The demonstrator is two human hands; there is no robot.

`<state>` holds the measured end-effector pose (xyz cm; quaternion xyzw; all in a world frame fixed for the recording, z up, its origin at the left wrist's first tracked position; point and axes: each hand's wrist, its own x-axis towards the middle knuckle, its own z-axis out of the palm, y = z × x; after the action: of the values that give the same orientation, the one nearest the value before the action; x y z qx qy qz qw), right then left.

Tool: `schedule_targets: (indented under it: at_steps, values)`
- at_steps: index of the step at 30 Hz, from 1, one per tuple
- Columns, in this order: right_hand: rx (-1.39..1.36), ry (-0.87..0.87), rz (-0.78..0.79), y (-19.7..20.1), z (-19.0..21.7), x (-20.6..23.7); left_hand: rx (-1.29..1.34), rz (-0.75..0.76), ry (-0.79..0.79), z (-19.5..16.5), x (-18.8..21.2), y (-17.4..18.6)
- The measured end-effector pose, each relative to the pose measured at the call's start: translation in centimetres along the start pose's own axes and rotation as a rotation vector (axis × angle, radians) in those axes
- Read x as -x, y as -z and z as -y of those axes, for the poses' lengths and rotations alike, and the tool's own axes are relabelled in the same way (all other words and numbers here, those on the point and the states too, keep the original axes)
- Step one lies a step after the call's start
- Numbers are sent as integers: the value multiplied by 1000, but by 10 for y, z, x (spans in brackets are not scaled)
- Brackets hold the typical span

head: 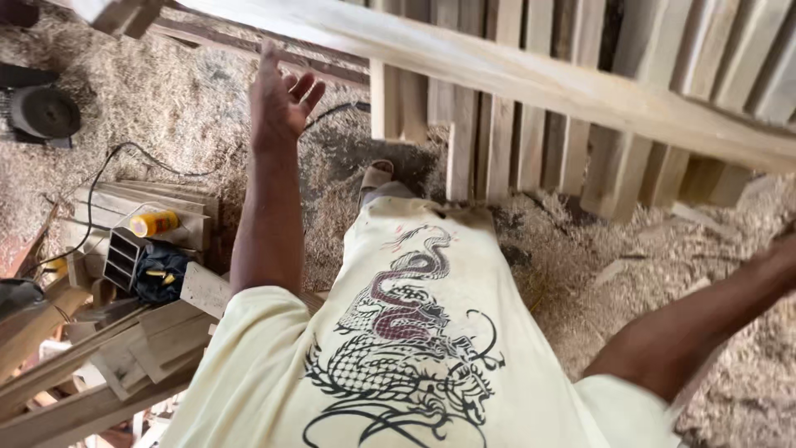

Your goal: The person measures and marks wooden planks using a tape measure, square ruler, and pencil. They repeatedly position the tools on the wood, draw lines, and move the planks within a sawdust-covered workshop.

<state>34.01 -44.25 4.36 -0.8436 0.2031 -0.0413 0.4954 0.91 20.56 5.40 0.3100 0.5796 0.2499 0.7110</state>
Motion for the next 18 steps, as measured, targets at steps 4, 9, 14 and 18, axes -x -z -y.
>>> schedule_targets:
  at_steps: [4,9,14,18]
  values:
    - [-110,78,85,-43,-4,90,-69,-40,-28,-43,-65,54]
    - [-208,6,269,-120,21,192,-242,-81,-68,-124,-140,82]
    - [58,270,109,-159,79,202,-323,151,-151,-146,-177,65]
    - [93,189,195,-181,103,212,-226,134,-355,-152,-170,78]
